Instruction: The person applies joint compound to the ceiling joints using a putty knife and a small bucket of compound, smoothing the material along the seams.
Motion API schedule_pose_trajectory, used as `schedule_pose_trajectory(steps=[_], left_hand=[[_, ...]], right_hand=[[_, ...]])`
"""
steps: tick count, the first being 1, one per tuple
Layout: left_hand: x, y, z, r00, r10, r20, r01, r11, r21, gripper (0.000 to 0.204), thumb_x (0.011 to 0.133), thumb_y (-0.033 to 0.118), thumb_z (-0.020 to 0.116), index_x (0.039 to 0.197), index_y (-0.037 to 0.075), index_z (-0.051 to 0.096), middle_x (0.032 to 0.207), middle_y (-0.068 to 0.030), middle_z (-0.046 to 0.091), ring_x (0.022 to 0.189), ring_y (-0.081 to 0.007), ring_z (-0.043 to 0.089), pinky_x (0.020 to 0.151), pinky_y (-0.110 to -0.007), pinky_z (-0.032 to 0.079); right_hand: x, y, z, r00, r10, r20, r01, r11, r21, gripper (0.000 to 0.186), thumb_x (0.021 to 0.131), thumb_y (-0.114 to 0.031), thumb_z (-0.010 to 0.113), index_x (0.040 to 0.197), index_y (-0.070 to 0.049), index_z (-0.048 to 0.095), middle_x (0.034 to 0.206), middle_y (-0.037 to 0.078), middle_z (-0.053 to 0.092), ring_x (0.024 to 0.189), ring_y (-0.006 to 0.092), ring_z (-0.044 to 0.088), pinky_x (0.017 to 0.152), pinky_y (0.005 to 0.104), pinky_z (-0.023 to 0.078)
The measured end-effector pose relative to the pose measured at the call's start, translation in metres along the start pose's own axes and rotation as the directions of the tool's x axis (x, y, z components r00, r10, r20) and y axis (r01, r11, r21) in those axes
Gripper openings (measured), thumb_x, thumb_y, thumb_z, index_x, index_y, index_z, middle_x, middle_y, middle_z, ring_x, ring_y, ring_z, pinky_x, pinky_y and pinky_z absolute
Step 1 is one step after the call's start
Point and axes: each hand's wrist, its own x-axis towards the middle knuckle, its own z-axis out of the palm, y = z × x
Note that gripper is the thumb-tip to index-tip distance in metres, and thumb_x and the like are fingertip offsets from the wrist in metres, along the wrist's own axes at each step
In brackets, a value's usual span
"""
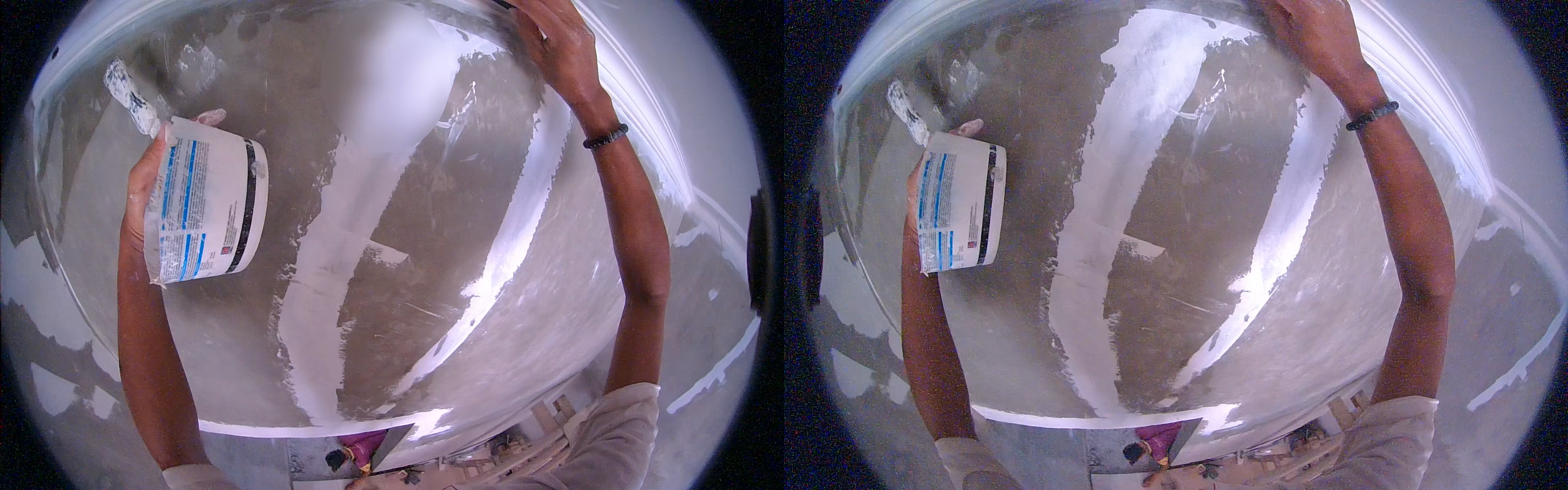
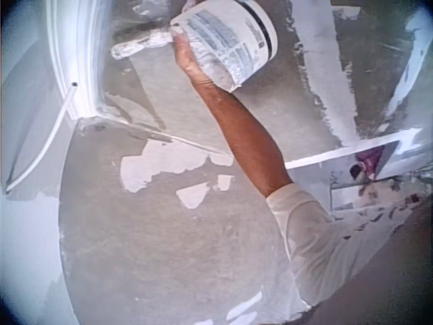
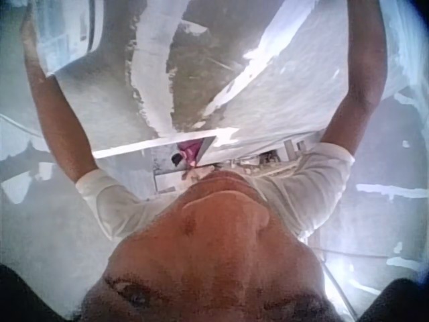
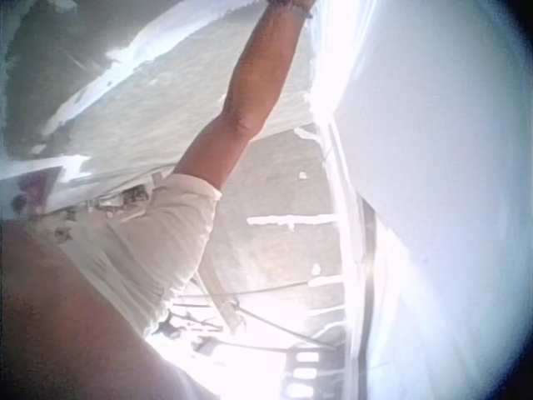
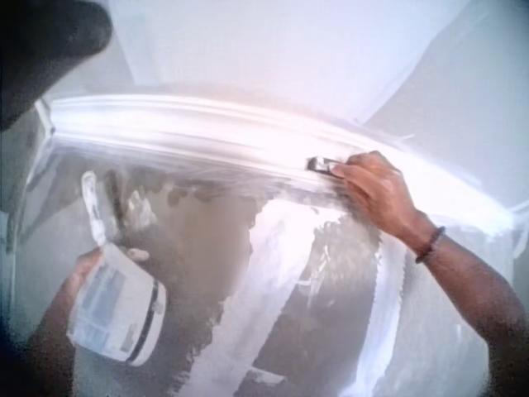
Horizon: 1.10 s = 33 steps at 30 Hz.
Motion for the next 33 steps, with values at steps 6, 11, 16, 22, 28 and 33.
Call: schedule_pose_trajectory(steps=[6,11,16,22,28,33], left_hand=[[-0.013,0.011,0.012,0.999,-0.024,-0.025,0.025,0.999,0.030,0.069,0.082,0.058,0.052,0.122,0.002,0.055,0.114,-0.0192,0.060,0.094,-0.0222,0.063,0.077,-0.032,0.055],[-0.015,0.011,0.019,1.000,-0.017,-0.026,0.018,0.999,0.048,0.068,0.082,0.055,0.053,0.123,0.001,0.054,0.111,-0.0188,0.061,0.095,-0.0214,0.063,0.078,-0.032,0.055],[0.002,-0.004,-0.010,1.000,0.005,0.019,-0.005,1.000,-0.015,0.069,0.082,0.054,0.054,0.124,0.000,0.053,0.110,-0.0189,0.061,0.096,-0.0230,0.063,0.081,-0.033,0.054],[0.001,-0.003,0.008,0.999,0.030,-0.031,-0.032,0.999,-0.042,0.074,0.078,0.057,0.056,0.125,-0.001,0.052,0.115,-0.0203,0.059,0.098,-0.0265,0.062,0.085,-0.035,0.052],[-0.006,0.007,0.000,0.997,-0.067,0.043,0.068,0.998,-0.020,0.078,0.074,0.059,0.058,0.127,0.002,0.052,0.120,-0.0208,0.057,0.101,-0.0270,0.062,0.082,-0.036,0.054],[-0.002,-0.002,0.005,0.999,0.004,-0.044,-0.003,0.999,0.038,0.078,0.072,0.060,0.060,0.126,0.005,0.054,0.118,-0.0198,0.059,0.098,-0.0265,0.064,0.078,-0.037,0.055]], right_hand=[[0.004,-0.005,-0.003,0.999,0.024,0.031,-0.024,1.000,-0.001,0.017,0.091,-0.012,0.054,0.105,-0.007,0.063,0.093,0.009,0.063,0.081,0.0208,0.059,0.071,0.0321,0.051],[0.009,-0.009,-0.004,0.998,0.059,0.036,-0.059,0.998,0.002,0.017,0.090,-0.011,0.054,0.104,-0.007,0.063,0.092,0.009,0.062,0.083,0.0215,0.058,0.072,0.0336,0.051],[-0.006,0.004,-0.014,0.992,0.098,0.078,-0.091,0.993,-0.080,0.020,0.088,-0.009,0.057,0.107,-0.010,0.063,0.095,0.009,0.063,0.085,0.0222,0.061,0.074,0.0353,0.053],[-0.078,0.053,-0.048,0.981,0.154,0.118,-0.134,0.978,-0.161,0.031,0.084,-0.005,0.062,0.115,-0.014,0.061,0.105,0.008,0.064,0.088,0.0218,0.064,0.074,0.0323,0.057],[-0.034,0.015,-0.031,0.994,0.075,0.075,-0.077,0.996,0.033,0.032,0.084,-0.008,0.065,0.115,-0.016,0.063,0.107,0.009,0.065,0.097,0.0235,0.062,0.081,0.0336,0.055],[0.022,-0.023,-0.009,0.998,0.029,0.052,-0.031,0.999,0.042,0.020,0.086,-0.007,0.059,0.106,-0.009,0.064,0.095,0.010,0.063,0.086,0.0237,0.060,0.074,0.0344,0.052]])
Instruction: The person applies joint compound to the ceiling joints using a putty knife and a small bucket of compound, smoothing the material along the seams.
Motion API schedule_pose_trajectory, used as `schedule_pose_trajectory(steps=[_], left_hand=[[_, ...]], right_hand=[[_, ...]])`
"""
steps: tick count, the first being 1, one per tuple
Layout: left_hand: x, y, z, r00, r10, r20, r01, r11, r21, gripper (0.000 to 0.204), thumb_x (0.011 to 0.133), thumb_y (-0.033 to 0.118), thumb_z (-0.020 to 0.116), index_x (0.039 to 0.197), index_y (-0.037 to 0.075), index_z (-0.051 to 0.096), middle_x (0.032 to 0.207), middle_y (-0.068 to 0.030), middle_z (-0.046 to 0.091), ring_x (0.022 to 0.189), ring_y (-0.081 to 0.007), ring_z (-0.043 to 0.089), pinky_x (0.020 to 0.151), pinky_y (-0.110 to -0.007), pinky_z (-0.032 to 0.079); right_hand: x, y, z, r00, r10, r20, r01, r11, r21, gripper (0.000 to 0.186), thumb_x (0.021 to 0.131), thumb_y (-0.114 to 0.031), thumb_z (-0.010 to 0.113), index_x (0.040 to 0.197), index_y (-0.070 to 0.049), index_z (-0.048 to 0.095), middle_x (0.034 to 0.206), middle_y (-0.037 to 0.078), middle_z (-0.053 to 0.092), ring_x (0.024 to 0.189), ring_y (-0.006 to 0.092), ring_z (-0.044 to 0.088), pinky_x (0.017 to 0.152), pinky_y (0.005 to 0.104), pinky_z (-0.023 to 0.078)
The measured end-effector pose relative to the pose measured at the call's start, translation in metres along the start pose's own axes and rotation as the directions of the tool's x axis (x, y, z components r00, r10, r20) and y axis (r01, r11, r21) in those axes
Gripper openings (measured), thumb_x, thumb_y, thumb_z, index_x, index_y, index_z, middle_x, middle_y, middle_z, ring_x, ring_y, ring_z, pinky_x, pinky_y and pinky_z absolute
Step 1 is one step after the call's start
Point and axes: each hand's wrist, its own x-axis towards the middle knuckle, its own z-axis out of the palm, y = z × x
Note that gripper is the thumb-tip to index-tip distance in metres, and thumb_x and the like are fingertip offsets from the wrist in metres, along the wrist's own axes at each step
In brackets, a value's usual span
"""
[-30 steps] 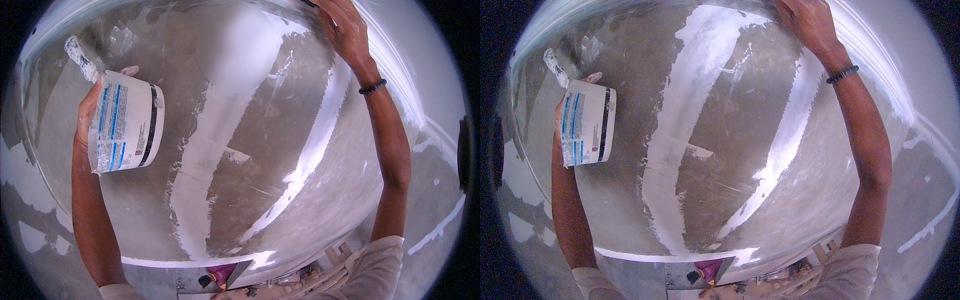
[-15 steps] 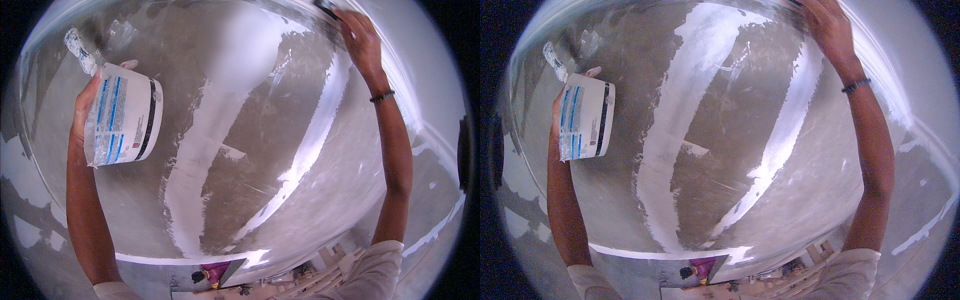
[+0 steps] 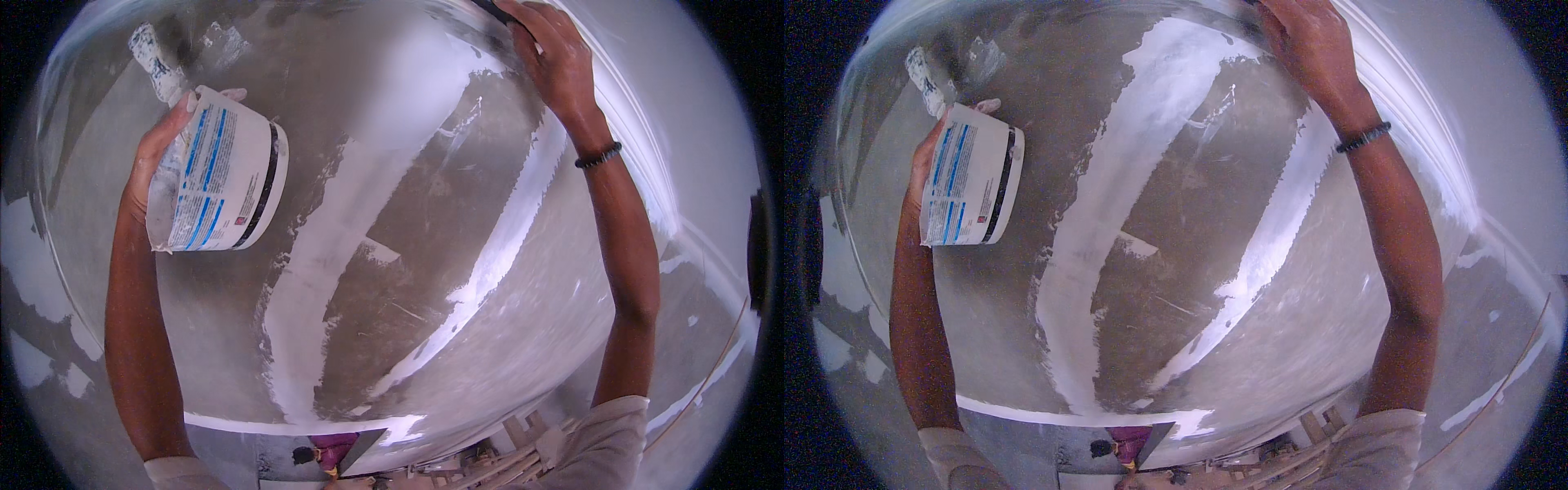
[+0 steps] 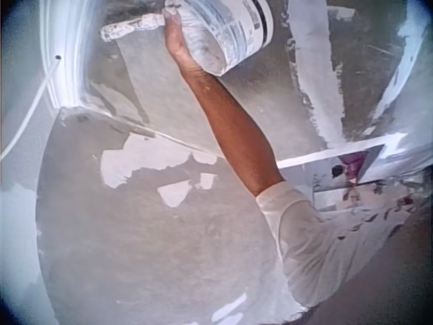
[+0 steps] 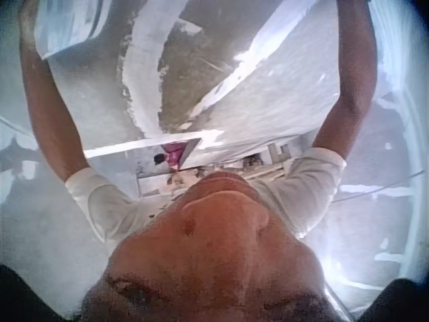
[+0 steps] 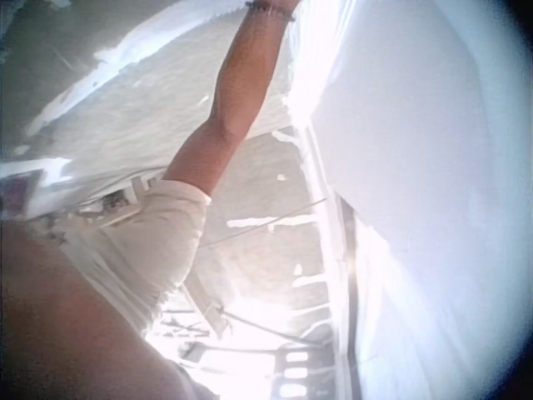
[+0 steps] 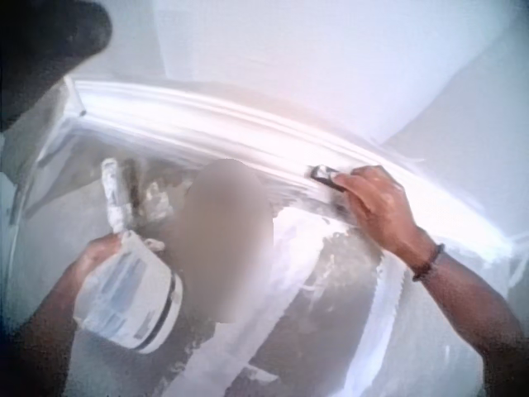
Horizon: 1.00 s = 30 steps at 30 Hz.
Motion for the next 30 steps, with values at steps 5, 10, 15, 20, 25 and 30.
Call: schedule_pose_trajectory(steps=[5,10,15,20,25,30], left_hand=[[0.000,-0.001,-0.011,1.000,-0.029,0.013,0.029,0.999,-0.034,0.077,0.070,0.061,0.063,0.123,0.005,0.057,0.114,-0.0195,0.062,0.097,-0.0268,0.065,0.078,-0.038,0.054],[0.000,-0.008,-0.012,0.996,-0.042,0.073,0.048,0.996,-0.069,0.061,0.085,0.053,0.051,0.123,0.005,0.056,0.113,-0.0139,0.062,0.097,-0.0210,0.061,0.084,-0.032,0.050],[0.001,-0.008,-0.013,0.993,-0.068,0.096,0.083,0.985,-0.154,0.066,0.075,0.057,0.064,0.116,0.006,0.063,0.104,-0.0194,0.066,0.091,-0.0267,0.066,0.080,-0.037,0.053],[-0.001,-0.007,-0.012,0.991,-0.055,0.122,0.067,0.993,-0.097,0.065,0.080,0.057,0.058,0.122,0.007,0.058,0.106,-0.0139,0.065,0.091,-0.0206,0.065,0.079,-0.034,0.054],[0.000,-0.010,-0.016,0.998,-0.029,0.063,0.029,1.000,-0.001,0.065,0.082,0.058,0.055,0.123,0.008,0.057,0.110,-0.0117,0.064,0.093,-0.0180,0.064,0.080,-0.033,0.054],[-0.006,-0.005,-0.005,0.998,-0.057,0.003,0.057,0.996,-0.074,0.061,0.080,0.055,0.059,0.121,0.008,0.059,0.109,-0.0108,0.065,0.093,-0.0173,0.065,0.082,-0.033,0.054]], right_hand=[[0.005,-0.001,0.000,0.999,0.041,-0.004,-0.041,0.998,-0.042,0.022,0.083,-0.002,0.059,0.102,-0.009,0.064,0.090,0.010,0.062,0.085,0.0248,0.059,0.073,0.0339,0.051],[-0.076,0.062,-0.022,0.988,0.124,0.091,-0.112,0.986,-0.126,0.036,0.082,-0.003,0.062,0.115,-0.016,0.062,0.100,0.008,0.063,0.093,0.0264,0.060,0.078,0.0373,0.051],[-0.105,0.070,-0.052,0.953,0.280,0.114,-0.263,0.954,-0.148,0.033,0.082,-0.003,0.063,0.114,-0.014,0.062,0.101,0.009,0.063,0.092,0.0242,0.062,0.076,0.0356,0.054],[-0.051,0.027,-0.029,0.996,0.069,0.062,-0.068,0.998,-0.011,0.031,0.081,-0.003,0.065,0.111,-0.013,0.064,0.101,0.010,0.064,0.093,0.0247,0.062,0.078,0.0345,0.053],[0.000,0.005,0.007,0.996,-0.090,-0.018,0.088,0.994,-0.060,0.030,0.084,-0.005,0.064,0.113,-0.015,0.063,0.104,0.009,0.065,0.088,0.0229,0.064,0.074,0.0322,0.057],[-0.014,0.021,0.007,0.999,-0.014,0.034,0.017,0.996,-0.084,0.029,0.083,-0.007,0.065,0.111,-0.014,0.064,0.102,0.010,0.064,0.092,0.0255,0.062,0.080,0.0347,0.052]])
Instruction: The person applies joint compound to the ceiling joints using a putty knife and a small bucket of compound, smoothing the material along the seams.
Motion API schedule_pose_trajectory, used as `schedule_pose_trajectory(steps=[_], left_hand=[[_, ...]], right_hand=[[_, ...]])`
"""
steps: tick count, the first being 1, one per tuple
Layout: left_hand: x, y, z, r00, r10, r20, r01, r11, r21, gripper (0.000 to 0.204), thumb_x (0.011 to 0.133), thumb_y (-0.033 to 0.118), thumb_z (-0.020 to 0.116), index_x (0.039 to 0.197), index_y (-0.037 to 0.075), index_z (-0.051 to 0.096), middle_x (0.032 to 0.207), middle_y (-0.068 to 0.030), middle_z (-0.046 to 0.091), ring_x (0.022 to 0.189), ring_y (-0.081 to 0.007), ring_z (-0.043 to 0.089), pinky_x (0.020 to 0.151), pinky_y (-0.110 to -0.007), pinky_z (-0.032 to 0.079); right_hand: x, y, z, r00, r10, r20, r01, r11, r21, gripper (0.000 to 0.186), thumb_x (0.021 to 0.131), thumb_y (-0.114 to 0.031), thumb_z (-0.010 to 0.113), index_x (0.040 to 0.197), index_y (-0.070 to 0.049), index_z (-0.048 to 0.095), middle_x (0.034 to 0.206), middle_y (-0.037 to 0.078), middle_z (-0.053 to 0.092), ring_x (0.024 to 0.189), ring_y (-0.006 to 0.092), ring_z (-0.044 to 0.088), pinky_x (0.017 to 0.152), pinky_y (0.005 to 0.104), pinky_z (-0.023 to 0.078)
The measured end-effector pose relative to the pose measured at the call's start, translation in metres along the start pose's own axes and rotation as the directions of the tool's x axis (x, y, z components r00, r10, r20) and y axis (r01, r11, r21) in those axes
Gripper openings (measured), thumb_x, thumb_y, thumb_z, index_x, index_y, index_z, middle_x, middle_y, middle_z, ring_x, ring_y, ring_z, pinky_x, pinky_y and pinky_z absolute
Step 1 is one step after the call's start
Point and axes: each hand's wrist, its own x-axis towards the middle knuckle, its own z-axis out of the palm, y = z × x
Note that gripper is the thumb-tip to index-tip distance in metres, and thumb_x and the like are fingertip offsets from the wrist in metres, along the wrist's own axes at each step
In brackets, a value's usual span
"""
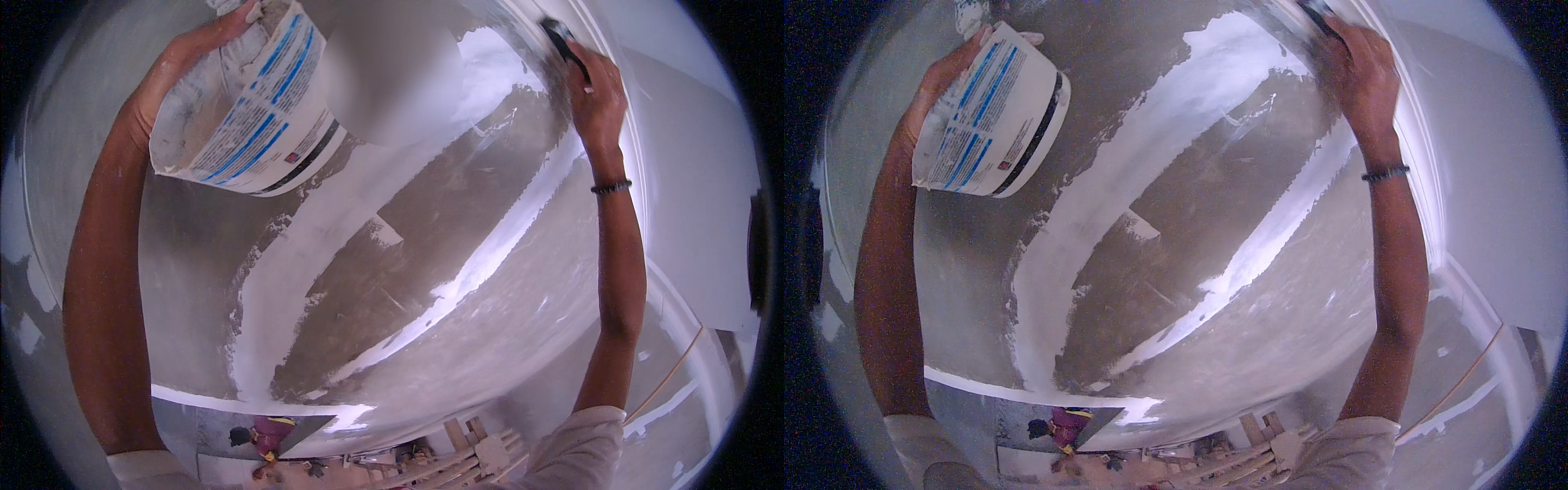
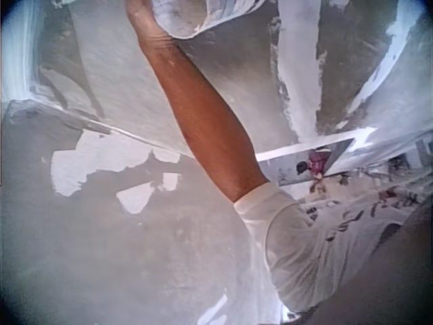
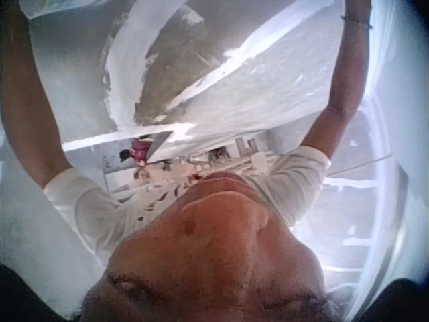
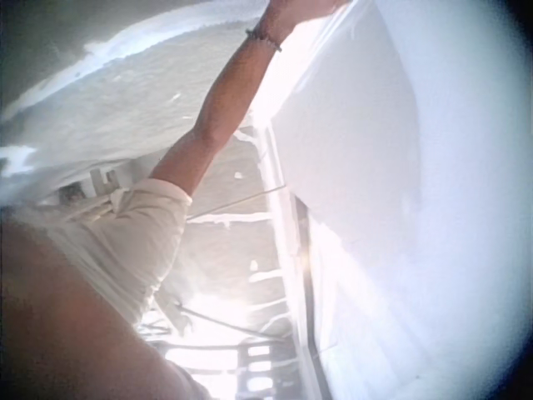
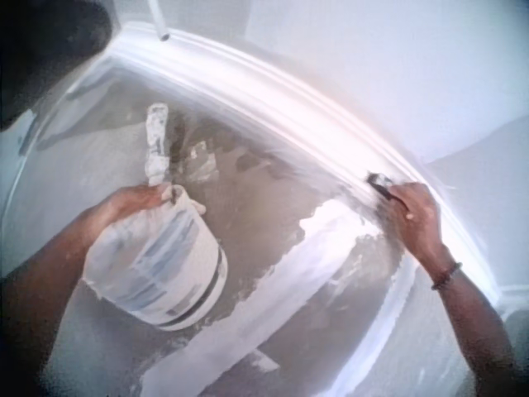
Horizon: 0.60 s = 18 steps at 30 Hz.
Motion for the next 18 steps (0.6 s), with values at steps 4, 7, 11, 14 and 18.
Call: schedule_pose_trajectory(steps=[4,7,11,14,18], left_hand=[[0.002,0.005,-0.006,0.999,0.025,0.028,-0.025,1.000,-0.013,0.061,0.081,0.054,0.058,0.121,0.008,0.059,0.109,-0.0109,0.065,0.093,-0.0174,0.065,0.083,-0.033,0.054],[0.007,0.000,-0.005,0.997,0.031,0.069,-0.028,0.999,-0.039,0.061,0.081,0.054,0.058,0.121,0.008,0.059,0.109,-0.0110,0.065,0.094,-0.0174,0.065,0.083,-0.033,0.054],[0.006,0.003,-0.010,0.997,0.042,0.070,-0.039,0.998,-0.038,0.060,0.082,0.053,0.058,0.121,0.007,0.059,0.109,-0.0110,0.065,0.094,-0.0174,0.065,0.084,-0.032,0.053],[0.007,0.002,-0.009,0.996,0.043,0.083,-0.039,0.998,-0.050,0.060,0.083,0.053,0.057,0.121,0.007,0.059,0.109,-0.0111,0.065,0.095,-0.0175,0.065,0.084,-0.032,0.053],[0.008,0.003,-0.006,0.995,0.043,0.094,-0.039,0.998,-0.052,0.059,0.083,0.052,0.057,0.121,0.006,0.059,0.109,-0.0112,0.065,0.095,-0.0175,0.064,0.085,-0.032,0.053]], right_hand=[[-0.057,0.040,-0.029,0.981,0.162,0.103,-0.155,0.986,-0.067,0.030,0.081,-0.006,0.065,0.110,-0.013,0.064,0.103,0.011,0.064,0.096,0.0268,0.061,0.084,0.0370,0.050],[-0.070,0.046,-0.057,0.978,0.191,0.082,-0.183,0.978,-0.105,0.029,0.081,-0.004,0.065,0.109,-0.012,0.064,0.103,0.010,0.065,0.095,0.0264,0.062,0.082,0.0372,0.052],[-0.025,0.013,-0.045,0.993,0.106,-0.045,-0.104,0.993,0.048,0.030,0.081,-0.001,0.064,0.109,-0.011,0.064,0.102,0.010,0.065,0.092,0.0255,0.064,0.078,0.0365,0.054],[0.013,0.005,-0.024,0.997,-0.028,-0.075,0.035,0.995,0.088,0.029,0.083,-0.005,0.065,0.110,-0.013,0.063,0.104,0.009,0.065,0.089,0.0238,0.065,0.074,0.0335,0.055],[0.035,-0.001,-0.007,0.998,-0.064,-0.013,0.064,0.997,-0.031,0.028,0.087,-0.009,0.063,0.114,-0.015,0.063,0.108,0.008,0.065,0.088,0.0213,0.067,0.071,0.0312,0.057]])
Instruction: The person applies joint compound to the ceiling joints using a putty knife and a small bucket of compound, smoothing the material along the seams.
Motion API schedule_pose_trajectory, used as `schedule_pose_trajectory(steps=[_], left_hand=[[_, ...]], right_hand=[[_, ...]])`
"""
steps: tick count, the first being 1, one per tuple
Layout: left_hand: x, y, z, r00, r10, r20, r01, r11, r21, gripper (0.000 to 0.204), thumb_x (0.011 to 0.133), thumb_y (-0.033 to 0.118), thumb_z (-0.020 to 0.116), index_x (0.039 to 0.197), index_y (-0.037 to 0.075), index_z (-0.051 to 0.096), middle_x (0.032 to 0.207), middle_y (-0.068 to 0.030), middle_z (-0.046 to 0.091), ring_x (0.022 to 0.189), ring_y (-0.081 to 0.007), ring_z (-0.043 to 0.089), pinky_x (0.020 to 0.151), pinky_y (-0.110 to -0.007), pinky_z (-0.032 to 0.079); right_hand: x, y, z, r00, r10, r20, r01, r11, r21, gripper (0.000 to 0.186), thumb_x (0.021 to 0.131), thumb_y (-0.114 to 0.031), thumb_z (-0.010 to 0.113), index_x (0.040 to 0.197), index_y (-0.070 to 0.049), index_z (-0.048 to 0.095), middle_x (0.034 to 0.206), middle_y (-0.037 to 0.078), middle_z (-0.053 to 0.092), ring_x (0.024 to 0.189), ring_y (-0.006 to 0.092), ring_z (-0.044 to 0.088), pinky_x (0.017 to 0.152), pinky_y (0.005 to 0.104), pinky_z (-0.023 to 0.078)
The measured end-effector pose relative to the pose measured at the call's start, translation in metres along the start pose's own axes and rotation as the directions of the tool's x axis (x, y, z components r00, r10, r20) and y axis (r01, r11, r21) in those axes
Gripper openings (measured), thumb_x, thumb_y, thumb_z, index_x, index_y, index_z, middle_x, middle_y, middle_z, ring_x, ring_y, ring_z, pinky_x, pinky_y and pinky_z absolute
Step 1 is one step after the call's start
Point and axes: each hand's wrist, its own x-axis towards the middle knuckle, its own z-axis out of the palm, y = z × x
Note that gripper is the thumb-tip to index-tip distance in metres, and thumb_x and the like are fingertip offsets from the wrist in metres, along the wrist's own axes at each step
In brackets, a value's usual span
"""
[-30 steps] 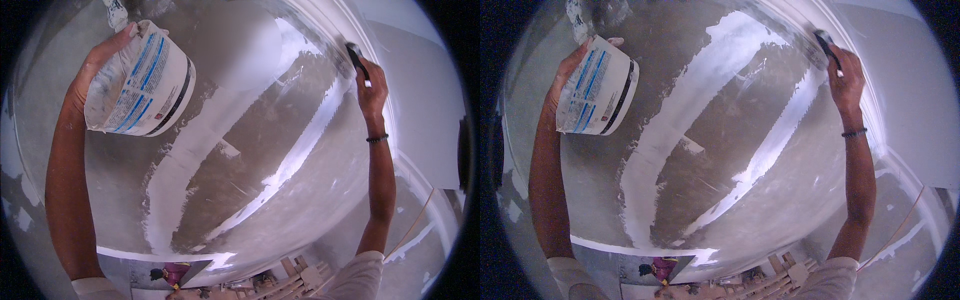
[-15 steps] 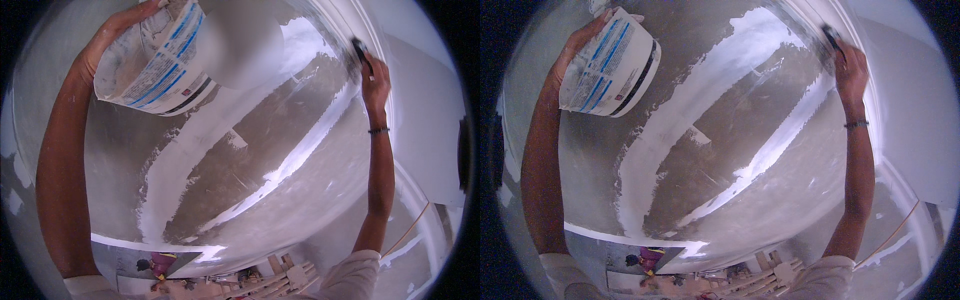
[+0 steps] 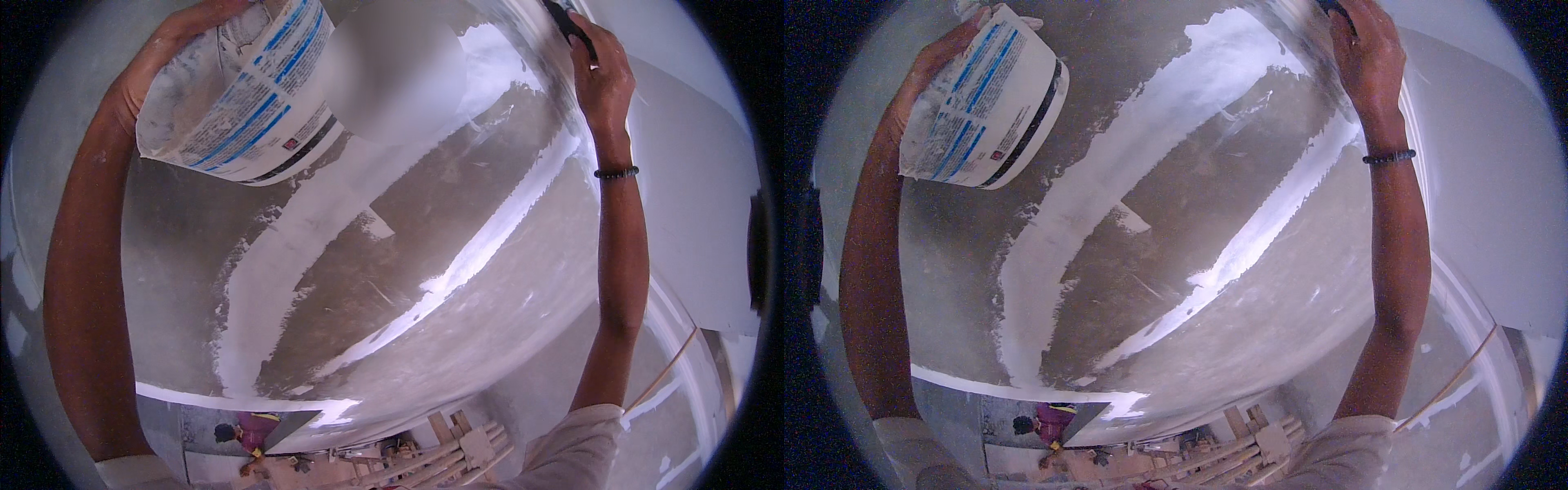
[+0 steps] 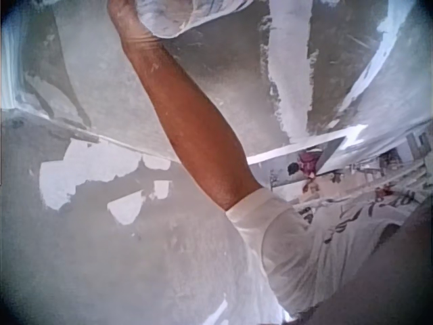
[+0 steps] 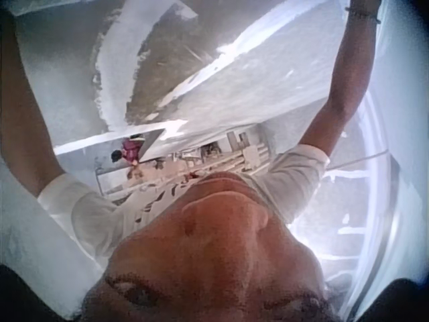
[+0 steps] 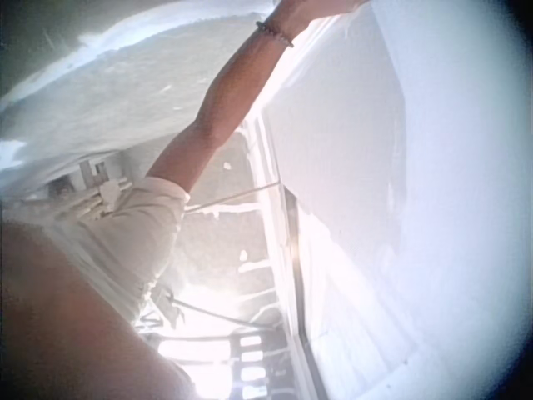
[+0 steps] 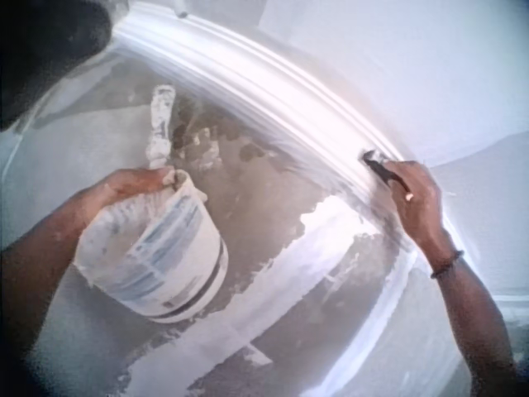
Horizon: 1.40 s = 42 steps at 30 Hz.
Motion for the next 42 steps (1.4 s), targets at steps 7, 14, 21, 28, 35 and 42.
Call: schedule_pose_trajectory(steps=[7,14,21,28,35,42], left_hand=[[0.000,0.000,-0.002,1.000,0.010,0.002,-0.010,1.000,-0.006,0.059,0.084,0.051,0.056,0.121,0.006,0.059,0.109,-0.0113,0.065,0.096,-0.0176,0.064,0.086,-0.032,0.052],[0.006,-0.003,-0.001,0.999,0.011,0.036,-0.010,0.999,-0.036,0.058,0.085,0.050,0.055,0.121,0.005,0.058,0.109,-0.0114,0.065,0.096,-0.0177,0.064,0.087,-0.032,0.051],[0.000,0.002,0.001,1.000,0.009,0.025,-0.009,1.000,-0.030,0.057,0.086,0.050,0.054,0.121,0.004,0.058,0.109,-0.0116,0.065,0.097,-0.0178,0.064,0.088,-0.032,0.051],[0.002,-0.001,-0.001,0.994,0.019,0.107,-0.009,0.996,-0.088,0.056,0.087,0.049,0.054,0.120,0.004,0.058,0.110,-0.0120,0.064,0.099,-0.0177,0.063,0.089,-0.031,0.050],[0.006,-0.009,-0.009,0.984,0.098,0.146,-0.106,0.993,0.047,0.063,0.076,0.056,0.063,0.115,0.006,0.063,0.106,-0.0155,0.066,0.093,-0.0237,0.065,0.082,-0.037,0.051],[0.001,-0.004,-0.009,0.993,-0.102,0.059,0.103,0.995,-0.013,0.068,0.069,0.058,0.069,0.113,0.007,0.064,0.105,-0.0150,0.066,0.092,-0.0284,0.065,0.081,-0.041,0.051]], right_hand=[[-0.072,0.038,-0.015,0.982,0.165,0.097,-0.164,0.986,-0.013,0.026,0.085,-0.008,0.062,0.111,-0.012,0.063,0.107,0.011,0.065,0.099,0.0272,0.061,0.083,0.0367,0.051],[-0.114,0.055,-0.066,0.939,0.333,0.087,-0.331,0.943,-0.037,0.028,0.085,-0.004,0.062,0.112,-0.012,0.063,0.106,0.011,0.065,0.095,0.0262,0.063,0.081,0.0369,0.054],[-0.011,-0.008,-0.014,0.994,0.109,0.006,-0.110,0.989,0.099,0.027,0.086,-0.010,0.064,0.113,-0.014,0.063,0.106,0.010,0.065,0.092,0.0244,0.065,0.075,0.0348,0.056],[-0.061,0.035,-0.011,0.984,0.154,0.088,-0.158,0.987,0.037,0.026,0.085,-0.009,0.062,0.111,-0.012,0.062,0.111,0.011,0.063,0.101,0.0248,0.061,0.084,0.0383,0.052],[-0.108,0.023,-0.051,0.882,0.470,0.030,-0.471,0.880,0.061,0.037,0.080,0.000,0.066,0.114,-0.008,0.058,0.104,0.013,0.061,0.090,0.0253,0.063,0.076,0.0354,0.055],[-0.064,-0.011,0.000,0.973,0.188,-0.134,-0.185,0.982,0.030,0.038,0.072,-0.001,0.071,0.106,-0.010,0.059,0.100,0.011,0.060,0.094,0.0285,0.056,0.084,0.0384,0.045]])
